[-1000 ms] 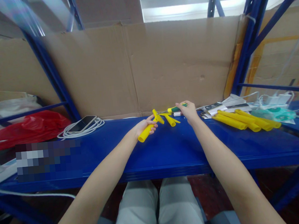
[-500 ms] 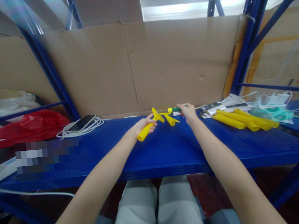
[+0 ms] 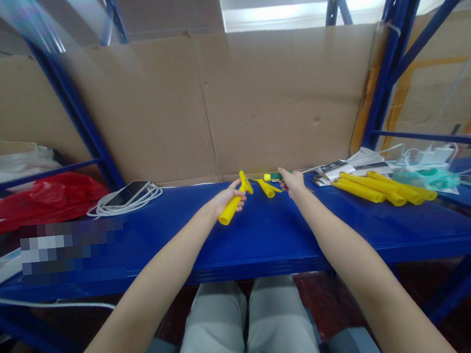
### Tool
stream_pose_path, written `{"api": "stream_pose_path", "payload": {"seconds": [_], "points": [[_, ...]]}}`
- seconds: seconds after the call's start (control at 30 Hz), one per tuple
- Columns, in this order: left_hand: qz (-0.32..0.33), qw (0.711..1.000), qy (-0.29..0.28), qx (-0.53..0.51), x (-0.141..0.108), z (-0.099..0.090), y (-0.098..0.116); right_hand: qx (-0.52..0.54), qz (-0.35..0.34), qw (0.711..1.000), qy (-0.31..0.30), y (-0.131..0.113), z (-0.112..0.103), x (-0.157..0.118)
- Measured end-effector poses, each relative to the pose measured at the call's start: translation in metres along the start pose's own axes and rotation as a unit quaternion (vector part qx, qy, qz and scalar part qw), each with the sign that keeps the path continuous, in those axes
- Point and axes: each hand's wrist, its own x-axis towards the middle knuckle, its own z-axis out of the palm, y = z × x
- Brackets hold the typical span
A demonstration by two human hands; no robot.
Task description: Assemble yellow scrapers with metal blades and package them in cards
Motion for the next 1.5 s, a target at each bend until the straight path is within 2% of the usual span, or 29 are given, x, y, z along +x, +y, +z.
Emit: {"api": "stream_pose_path", "payload": {"seconds": [0.27,0.37,0.43,0.57,0.63,0.73,0.97,1.23,1.4,1.5], "points": [[0.011,0.998,0.040,0.042,-0.003,0.008,-0.002,0.013,0.049,0.998,0.023,0.003,0.002,0.000],[0.006,0.999,0.038,0.035,-0.002,0.007,-0.002,0.018,0.034,0.999,0.020,0.005,0.004,0.001],[0.004,0.999,0.033,0.025,-0.002,0.006,-0.001,0.024,-0.001,1.000,0.015,0.007,0.005,0.002],[-0.009,0.999,0.031,0.005,-0.003,0.004,0.002,0.013,-0.095,0.995,-0.034,0.009,0.005,0.005],[-0.015,0.999,0.030,-0.005,-0.003,0.003,0.003,0.007,-0.118,0.992,-0.055,0.010,0.003,0.007],[-0.017,0.999,0.035,-0.017,-0.003,0.001,0.004,-0.016,-0.114,0.990,-0.085,0.010,0.000,0.009],[-0.018,0.998,0.056,-0.029,-0.002,-0.004,0.005,-0.041,-0.101,0.971,-0.215,0.003,-0.006,0.005],[-0.014,0.998,0.047,-0.030,0.004,-0.011,0.001,-0.211,-0.177,0.942,-0.192,0.002,-0.009,0.004],[-0.008,0.999,0.046,-0.013,0.003,-0.012,0.000,-0.181,-0.182,0.952,-0.169,0.002,-0.009,0.003],[-0.009,0.999,0.046,0.016,0.001,-0.010,0.000,-0.144,-0.200,0.951,-0.188,0.002,-0.012,0.005]]}}
